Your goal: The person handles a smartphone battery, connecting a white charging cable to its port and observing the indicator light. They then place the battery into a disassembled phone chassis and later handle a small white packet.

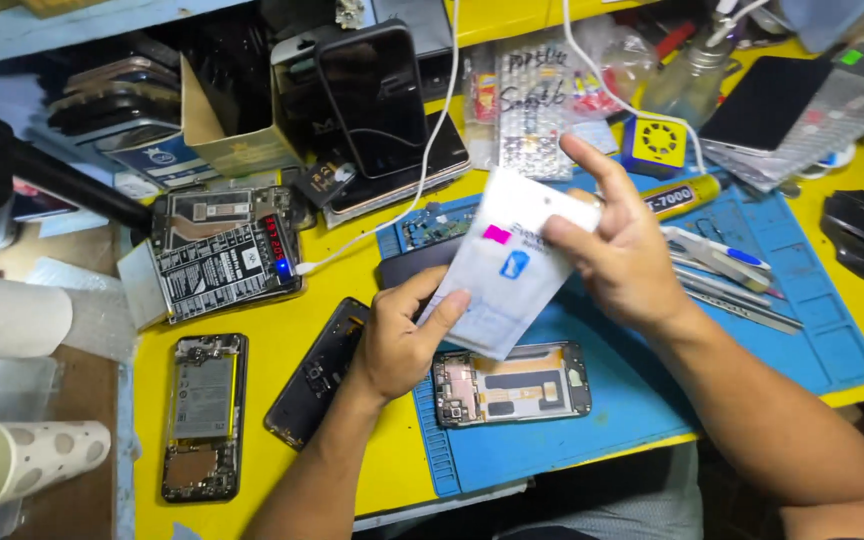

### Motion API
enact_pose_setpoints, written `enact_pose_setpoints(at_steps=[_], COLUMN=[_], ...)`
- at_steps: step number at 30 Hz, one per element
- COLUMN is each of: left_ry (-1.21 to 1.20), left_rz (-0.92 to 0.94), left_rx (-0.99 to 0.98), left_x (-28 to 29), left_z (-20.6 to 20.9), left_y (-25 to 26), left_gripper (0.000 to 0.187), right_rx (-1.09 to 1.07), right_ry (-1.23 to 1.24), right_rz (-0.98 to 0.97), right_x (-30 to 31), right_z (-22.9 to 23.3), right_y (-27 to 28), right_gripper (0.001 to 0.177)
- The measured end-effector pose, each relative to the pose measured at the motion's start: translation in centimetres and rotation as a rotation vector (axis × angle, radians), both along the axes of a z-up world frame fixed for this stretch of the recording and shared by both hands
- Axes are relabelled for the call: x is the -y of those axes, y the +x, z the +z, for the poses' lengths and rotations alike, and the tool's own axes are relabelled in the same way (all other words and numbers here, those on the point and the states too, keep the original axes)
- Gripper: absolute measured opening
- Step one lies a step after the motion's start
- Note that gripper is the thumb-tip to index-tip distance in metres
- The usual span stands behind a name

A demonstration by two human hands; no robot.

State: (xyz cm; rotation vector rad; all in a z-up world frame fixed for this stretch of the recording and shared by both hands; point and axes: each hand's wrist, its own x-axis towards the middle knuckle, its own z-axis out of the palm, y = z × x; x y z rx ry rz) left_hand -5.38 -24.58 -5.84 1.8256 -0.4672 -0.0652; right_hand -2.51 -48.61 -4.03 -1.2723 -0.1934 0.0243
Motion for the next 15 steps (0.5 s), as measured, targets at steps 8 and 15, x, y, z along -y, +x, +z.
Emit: enact_pose_setpoints(at_steps=[8,15], left_ry=[-0.099,-0.052], left_rz=[-0.007,0.055], left_rx=[0.047,0.007], left_x=[0.1,-0.4], left_z=[0.3,0.8], left_y=[0.0,0.0], left_gripper=[0.017,0.017], right_rx=[-0.032,-0.098], right_ry=[-0.037,-0.153], right_rz=[-0.038,0.195], right_x=[4.4,4.9], right_z=[-4.8,-2.1], right_y=[1.4,1.1], right_gripper=[0.026,0.017])
